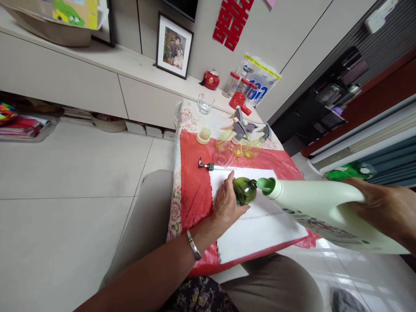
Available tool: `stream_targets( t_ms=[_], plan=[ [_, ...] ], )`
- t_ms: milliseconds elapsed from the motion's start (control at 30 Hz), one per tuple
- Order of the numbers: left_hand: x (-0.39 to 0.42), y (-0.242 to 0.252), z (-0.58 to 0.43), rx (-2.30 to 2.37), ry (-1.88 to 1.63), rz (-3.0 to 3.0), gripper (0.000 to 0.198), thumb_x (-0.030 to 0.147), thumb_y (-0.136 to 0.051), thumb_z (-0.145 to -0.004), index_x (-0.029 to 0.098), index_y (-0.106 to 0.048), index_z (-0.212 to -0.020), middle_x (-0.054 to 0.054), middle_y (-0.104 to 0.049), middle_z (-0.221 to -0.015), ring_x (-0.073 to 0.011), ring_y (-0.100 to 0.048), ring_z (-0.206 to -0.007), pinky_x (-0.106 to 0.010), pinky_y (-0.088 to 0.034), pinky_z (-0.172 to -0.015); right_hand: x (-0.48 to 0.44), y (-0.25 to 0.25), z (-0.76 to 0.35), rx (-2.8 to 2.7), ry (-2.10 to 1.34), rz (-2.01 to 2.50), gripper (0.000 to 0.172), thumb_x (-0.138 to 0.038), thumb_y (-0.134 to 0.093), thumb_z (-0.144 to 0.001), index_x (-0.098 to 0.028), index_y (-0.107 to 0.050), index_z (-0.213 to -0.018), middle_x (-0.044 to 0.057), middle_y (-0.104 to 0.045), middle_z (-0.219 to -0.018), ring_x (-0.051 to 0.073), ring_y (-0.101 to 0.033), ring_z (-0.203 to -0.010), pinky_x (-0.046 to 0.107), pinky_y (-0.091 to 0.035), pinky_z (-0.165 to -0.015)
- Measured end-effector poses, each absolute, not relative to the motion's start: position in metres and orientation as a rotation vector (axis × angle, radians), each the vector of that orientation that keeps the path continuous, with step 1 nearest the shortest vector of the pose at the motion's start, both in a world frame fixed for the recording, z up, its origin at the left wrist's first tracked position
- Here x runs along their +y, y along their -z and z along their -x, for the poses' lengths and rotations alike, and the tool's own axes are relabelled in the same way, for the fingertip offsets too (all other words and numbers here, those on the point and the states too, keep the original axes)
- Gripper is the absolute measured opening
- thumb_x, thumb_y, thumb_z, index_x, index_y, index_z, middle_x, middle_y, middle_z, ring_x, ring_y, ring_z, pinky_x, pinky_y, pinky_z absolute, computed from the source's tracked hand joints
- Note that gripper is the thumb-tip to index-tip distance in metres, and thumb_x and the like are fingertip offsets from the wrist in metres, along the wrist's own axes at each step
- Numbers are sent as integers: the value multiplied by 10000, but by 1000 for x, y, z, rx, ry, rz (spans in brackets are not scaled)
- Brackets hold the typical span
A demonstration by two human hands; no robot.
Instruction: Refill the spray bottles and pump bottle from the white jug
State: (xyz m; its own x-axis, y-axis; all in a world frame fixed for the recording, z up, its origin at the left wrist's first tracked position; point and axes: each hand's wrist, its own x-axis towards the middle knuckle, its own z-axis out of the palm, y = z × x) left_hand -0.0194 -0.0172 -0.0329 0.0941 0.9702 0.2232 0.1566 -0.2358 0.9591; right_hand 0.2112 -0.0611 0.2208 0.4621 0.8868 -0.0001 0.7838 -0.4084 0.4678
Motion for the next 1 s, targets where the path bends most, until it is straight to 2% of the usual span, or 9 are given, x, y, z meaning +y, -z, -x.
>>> stream_targets(
  t_ms=[300,633,1000],
  plan=[
    [-17,32,20,1151,-1233,-1544,1185,104,-884,-566,227,-171,-1505,-171,-505,-1415,-355,-501,-1358,-529,-439,-1116,-61,-223,-209,1476,-361,-2296,491,-545,-464,-646,-367,-665,-1056,32,-667,-762,284,-640,-691,344,-436,-582],
    [-17,32,20,1148,-1223,-1549,1161,107,-878,-575,201,-180,-1498,-190,-499,-1419,-355,-494,-1366,-520,-437,-1120,-62,-225,-206,1405,-333,-2292,504,-562,-449,-662,-389,-633,-1097,30,-662,-824,278,-639,-748,350,-452,-635],
    [-17,31,20,1156,-1210,-1549,1171,111,-883,-573,214,-167,-1494,-186,-497,-1428,-364,-490,-1370,-525,-434,-1123,-61,-224,-209,1433,-354,-2292,494,-547,-471,-658,-388,-652,-1090,24,-669,-793,278,-636,-715,346,-448,-610]
  ],
)
